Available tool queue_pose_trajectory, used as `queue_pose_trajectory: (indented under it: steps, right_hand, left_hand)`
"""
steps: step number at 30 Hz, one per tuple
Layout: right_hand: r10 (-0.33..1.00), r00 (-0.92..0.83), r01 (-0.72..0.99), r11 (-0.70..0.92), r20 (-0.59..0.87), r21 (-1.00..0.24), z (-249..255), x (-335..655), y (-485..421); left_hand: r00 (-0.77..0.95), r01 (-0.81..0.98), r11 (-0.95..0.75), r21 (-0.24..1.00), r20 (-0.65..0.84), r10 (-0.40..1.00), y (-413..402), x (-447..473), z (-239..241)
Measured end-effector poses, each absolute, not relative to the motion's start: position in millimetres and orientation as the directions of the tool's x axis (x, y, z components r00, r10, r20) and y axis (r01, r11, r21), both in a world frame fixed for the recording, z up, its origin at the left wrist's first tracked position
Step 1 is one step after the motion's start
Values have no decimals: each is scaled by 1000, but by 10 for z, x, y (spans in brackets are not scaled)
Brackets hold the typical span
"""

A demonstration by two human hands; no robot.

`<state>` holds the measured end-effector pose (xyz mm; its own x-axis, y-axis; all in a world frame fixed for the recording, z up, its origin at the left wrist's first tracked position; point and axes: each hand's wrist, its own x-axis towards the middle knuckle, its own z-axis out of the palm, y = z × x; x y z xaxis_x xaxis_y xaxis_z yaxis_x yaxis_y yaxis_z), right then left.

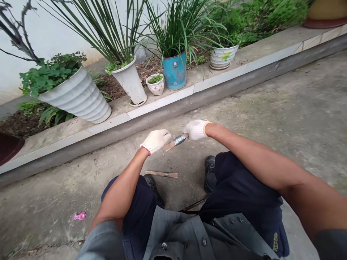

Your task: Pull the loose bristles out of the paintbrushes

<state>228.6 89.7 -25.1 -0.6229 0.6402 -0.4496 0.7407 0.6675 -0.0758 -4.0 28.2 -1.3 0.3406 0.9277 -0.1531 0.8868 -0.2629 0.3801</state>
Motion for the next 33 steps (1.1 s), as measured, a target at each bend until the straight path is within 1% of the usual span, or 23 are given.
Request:
queue_pose_trajectory:
  steps: [2, 4, 7, 9, 10, 12, 14, 16, 18, 19, 21, 23, 25, 29, 33]
  right_hand:
    - [617, -679, 719, 669, -399, -190, -204, 2365, 905]
    - [606, -715, 699, 638, -349, -323, -157, 2455, 908]
    - [623, -709, 695, 540, -330, -474, -110, 2550, 903]
    - [667, -684, 702, 493, -294, -514, -93, 2563, 905]
    - [694, -667, 708, 479, -269, -518, -87, 2556, 911]
    - [740, -633, 722, 458, -227, -519, -75, 2530, 931]
    - [770, -604, 733, 436, -207, -522, -59, 2504, 956]
    - [795, -573, 747, 404, -202, -528, -39, 2491, 972]
    - [813, -542, 754, 359, -213, -550, -9, 2492, 968]
    - [816, -532, 751, 332, -226, -571, 10, 2495, 957]
    - [805, -532, 722, 271, -260, -637, 55, 2500, 919]
    - [775, -559, 666, 210, -294, -715, 101, 2501, 872]
    - [750, -584, 607, 148, -311, -781, 132, 2501, 832]
    - [715, -618, 524, 67, -326, -849, 152, 2512, 785]
    - [654, -668, 517, 64, -356, -853, 183, 2531, 751]
  left_hand:
    - [327, 842, -211, 496, -159, 932, 296, -115, 48]
    - [335, 755, -157, 637, -169, 927, 294, -167, 92]
    - [411, 535, -80, 841, -177, 894, 278, -156, 83]
    - [449, 351, 32, 936, -198, 871, 276, -91, 20]
    - [445, 254, 107, 961, -215, 870, 279, -51, -23]
    - [383, 82, 240, 967, -252, 889, 294, 21, -115]
    - [304, -33, 284, 958, -261, 916, 313, 66, -190]
    - [233, -81, 265, 961, -240, 942, 329, 86, -232]
    - [161, -65, 204, 977, -191, 968, 336, 97, -236]
    - [124, -23, 164, 986, -160, 979, 336, 104, -225]
    - [59, 117, 74, 990, -82, 995, 332, 120, -188]
    - [14, 256, 4, 967, -8, 1000, 328, 134, -143]
    - [-16, 337, -46, 940, 55, 998, 327, 132, -102]
    - [-25, 418, -109, 902, 132, 991, 329, 72, -34]
    - [-56, 530, -78, 844, 127, 990, 338, -13, 5]
